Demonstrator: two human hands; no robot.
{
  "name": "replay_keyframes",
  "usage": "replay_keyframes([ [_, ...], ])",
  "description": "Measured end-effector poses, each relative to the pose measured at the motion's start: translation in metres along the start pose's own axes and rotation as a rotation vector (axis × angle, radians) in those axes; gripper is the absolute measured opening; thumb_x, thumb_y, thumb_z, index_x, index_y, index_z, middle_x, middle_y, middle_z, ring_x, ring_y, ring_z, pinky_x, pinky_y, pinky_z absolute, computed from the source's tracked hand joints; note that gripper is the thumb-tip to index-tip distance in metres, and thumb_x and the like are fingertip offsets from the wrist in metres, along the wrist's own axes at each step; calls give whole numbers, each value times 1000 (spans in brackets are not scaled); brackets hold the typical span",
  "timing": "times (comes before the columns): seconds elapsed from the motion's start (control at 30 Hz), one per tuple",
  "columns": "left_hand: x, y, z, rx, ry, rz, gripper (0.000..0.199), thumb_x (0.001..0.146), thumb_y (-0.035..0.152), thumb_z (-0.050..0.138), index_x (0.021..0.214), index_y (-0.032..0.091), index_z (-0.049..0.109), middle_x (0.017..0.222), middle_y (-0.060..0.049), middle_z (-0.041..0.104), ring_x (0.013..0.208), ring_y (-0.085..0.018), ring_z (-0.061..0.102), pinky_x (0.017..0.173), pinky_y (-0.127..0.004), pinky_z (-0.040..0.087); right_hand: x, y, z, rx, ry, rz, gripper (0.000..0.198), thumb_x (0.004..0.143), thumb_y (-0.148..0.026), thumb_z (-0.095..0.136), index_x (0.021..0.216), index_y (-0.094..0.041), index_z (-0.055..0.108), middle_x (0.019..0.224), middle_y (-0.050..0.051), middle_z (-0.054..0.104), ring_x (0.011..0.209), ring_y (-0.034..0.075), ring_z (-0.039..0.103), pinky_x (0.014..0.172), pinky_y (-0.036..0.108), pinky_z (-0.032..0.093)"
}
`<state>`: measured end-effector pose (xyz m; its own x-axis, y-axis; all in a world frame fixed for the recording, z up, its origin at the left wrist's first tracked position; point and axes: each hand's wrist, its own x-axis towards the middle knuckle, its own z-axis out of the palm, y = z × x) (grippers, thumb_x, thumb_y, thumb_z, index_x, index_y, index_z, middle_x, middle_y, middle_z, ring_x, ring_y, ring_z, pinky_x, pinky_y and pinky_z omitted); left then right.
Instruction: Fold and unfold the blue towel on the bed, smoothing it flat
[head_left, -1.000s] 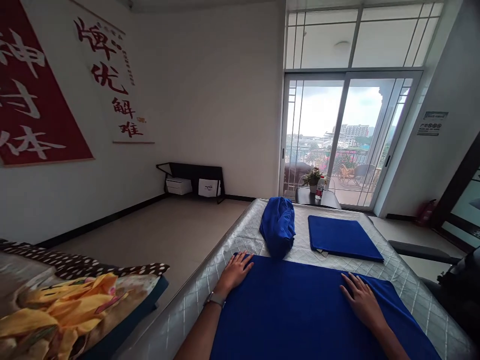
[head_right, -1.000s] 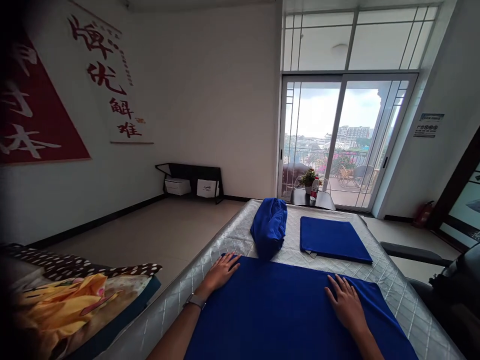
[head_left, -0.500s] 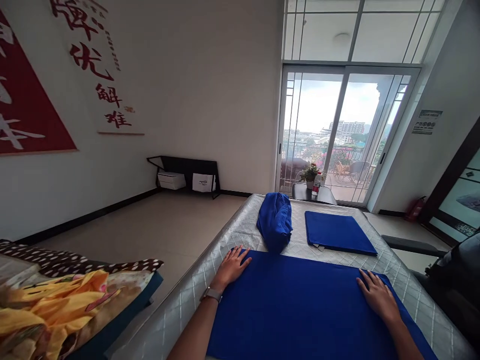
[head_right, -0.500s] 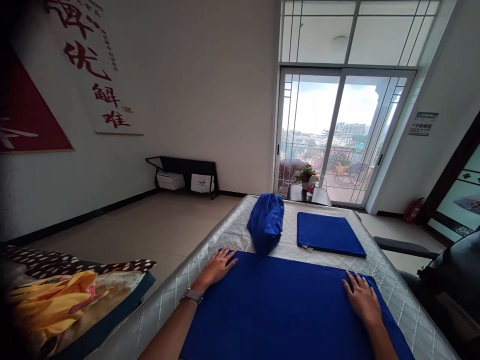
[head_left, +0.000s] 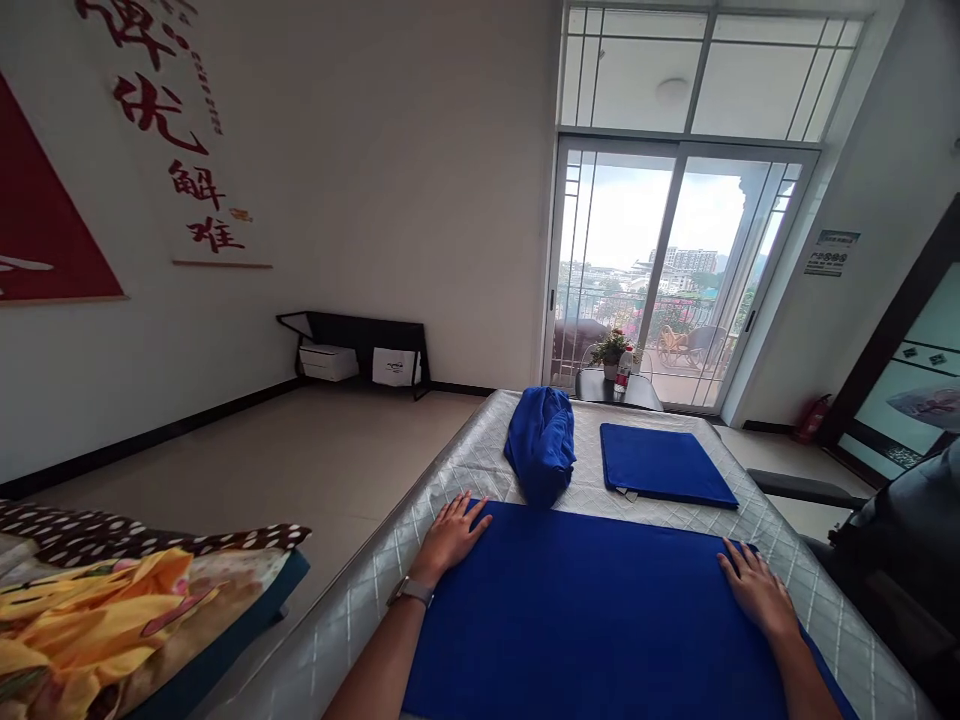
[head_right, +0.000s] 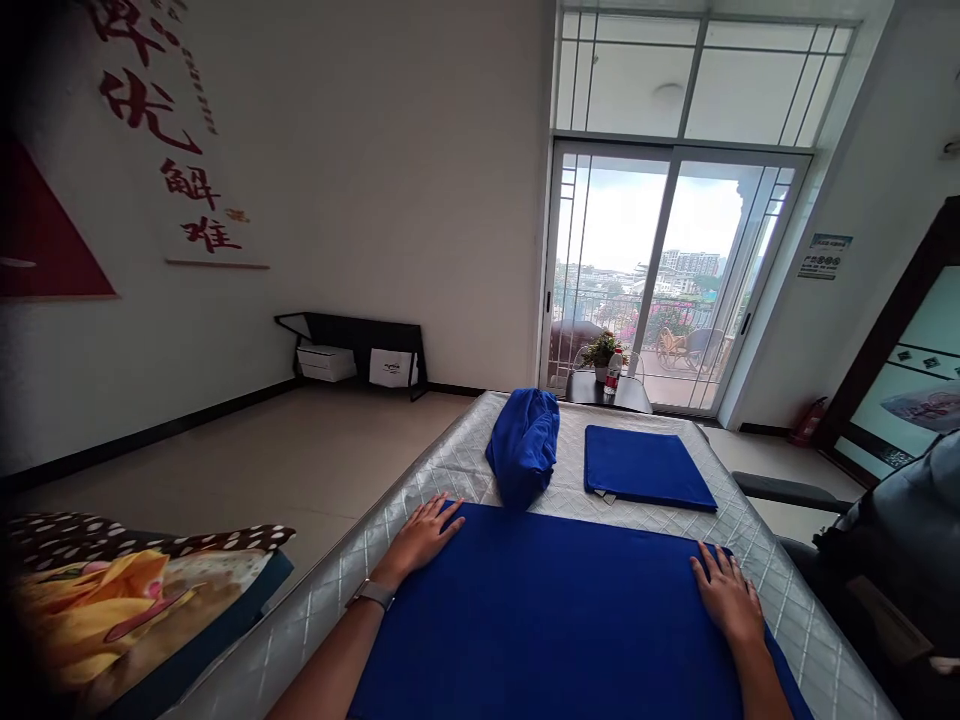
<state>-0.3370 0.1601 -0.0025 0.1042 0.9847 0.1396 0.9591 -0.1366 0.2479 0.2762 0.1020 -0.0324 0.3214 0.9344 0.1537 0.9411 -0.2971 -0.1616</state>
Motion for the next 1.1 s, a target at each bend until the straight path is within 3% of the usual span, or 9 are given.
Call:
replay_keyframes([
  [0.43,5,-12,20,128,37,9,57,104,53,32,157,30,35,164,-6,34,153,-28,23,124,-53,17,-6,-10,-4,-86,4,82,67,97,-52,17,157,-29,34,166,3,30,153,25,23,123,51,21],
  [0.6,-1,1,7,173,144,8,53,103,39,36,152,21,46,157,-10,46,149,-31,33,123,-54,22,-16,-38,-20,-143,90,-13,63,99,-35,18,153,-14,43,162,10,38,152,26,27,124,50,18],
  [0.7,-7,37,-5,137,183,69,50,101,33,36,144,15,55,151,-14,53,143,-33,44,119,-53,32,-24,-78,-33,-98,105,-154,62,99,-34,20,152,-12,43,161,10,38,153,25,25,125,48,17],
  [0.83,-8,122,-5,50,137,305,45,103,34,37,138,18,60,145,-10,60,134,-23,55,114,-36,41,-41,-157,-47,67,-31,-449,63,102,-41,19,155,-15,39,163,6,33,154,20,22,125,40,17],
  [0.97,-1,200,25,-21,133,435,46,105,36,36,141,17,57,146,-11,59,137,-22,52,116,-37,40,-56,-220,-42,144,-151,-585,62,102,-38,19,156,-13,37,163,7,33,153,19,22,125,38,16],
  [1.1,6,224,65,3,152,456,48,106,32,31,146,16,52,152,-13,52,144,-24,43,120,-45,35,-59,-235,-18,141,-171,-547,61,100,-28,18,157,-11,33,164,8,29,154,20,20,126,39,13],
])
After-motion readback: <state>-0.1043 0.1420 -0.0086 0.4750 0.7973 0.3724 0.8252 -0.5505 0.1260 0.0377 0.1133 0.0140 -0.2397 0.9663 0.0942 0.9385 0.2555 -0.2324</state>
